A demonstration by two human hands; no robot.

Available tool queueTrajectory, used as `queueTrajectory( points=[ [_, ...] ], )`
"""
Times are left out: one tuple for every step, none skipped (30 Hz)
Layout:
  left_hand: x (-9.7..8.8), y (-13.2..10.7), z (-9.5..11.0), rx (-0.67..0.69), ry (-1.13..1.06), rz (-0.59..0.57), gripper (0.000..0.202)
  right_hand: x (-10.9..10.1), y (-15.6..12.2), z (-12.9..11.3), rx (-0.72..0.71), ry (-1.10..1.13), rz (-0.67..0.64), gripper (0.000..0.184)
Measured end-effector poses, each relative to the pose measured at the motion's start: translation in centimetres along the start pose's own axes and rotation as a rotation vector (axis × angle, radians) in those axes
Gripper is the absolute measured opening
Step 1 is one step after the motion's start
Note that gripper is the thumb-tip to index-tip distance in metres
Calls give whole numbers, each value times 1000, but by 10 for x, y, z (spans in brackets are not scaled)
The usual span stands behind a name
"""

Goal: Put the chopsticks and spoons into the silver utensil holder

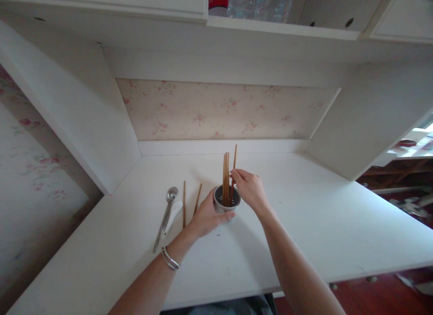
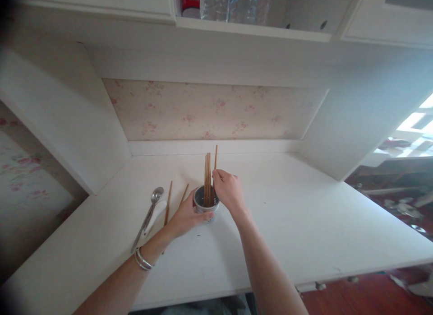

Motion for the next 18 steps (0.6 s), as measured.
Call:
queueTrajectory(
  points=[
    [0,0,-1,4,-11,2,72,4,-2,0,-4,-30,-15,38],
    [0,1,-3,8,-19,4,73,7,-4,1,-5,-54,-27,40],
    [0,1,-4,10,-23,5,73,9,-6,1,-5,-71,-37,42],
    [0,1,-4,11,-23,5,73,11,-8,1,-2,-79,-47,43],
    [0,1,-5,9,-17,7,73,12,-9,1,1,-77,-55,44],
    [-1,1,-5,7,-10,8,73,14,-11,2,2,-68,-65,45],
    [-1,0,-5,5,-3,8,72,15,-12,3,4,-53,-78,46],
    [-1,0,-4,3,3,8,72,16,-13,4,9,-29,-96,47],
    [-1,0,-4,1,9,8,71,17,-14,7,18,8,-119,47],
    [-1,0,-3,0,14,8,71,18,-15,9,27,63,-140,48],
    [-1,0,-2,2,20,6,71,20,-17,13,37,137,-153,47],
    [-1,0,-1,7,27,4,71,21,-20,16,48,222,-161,46],
    [-1,0,1,14,38,3,71,23,-23,20,59,312,-164,45],
    [0,0,1,23,55,4,71,25,-27,24,66,393,-169,46],
    [-1,0,2,31,82,12,70,28,-32,28,69,459,-177,49],
    [-1,0,3,37,120,23,68,30,-37,31,70,506,-191,54],
    [-2,0,3,39,166,39,66,33,-42,33,69,537,-211,59],
    [-4,0,3,39,215,57,64,36,-46,34,68,560,-231,65]
  ],
)
Point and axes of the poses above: each hand's wrist, its own y-axis towards the middle knuckle, its own x-axis out of the palm, z = x × y, the point moved 4 cm from there along y, towards the middle knuckle, and after that the axes turned 3 degrees about -z, right-handed, at the moved point
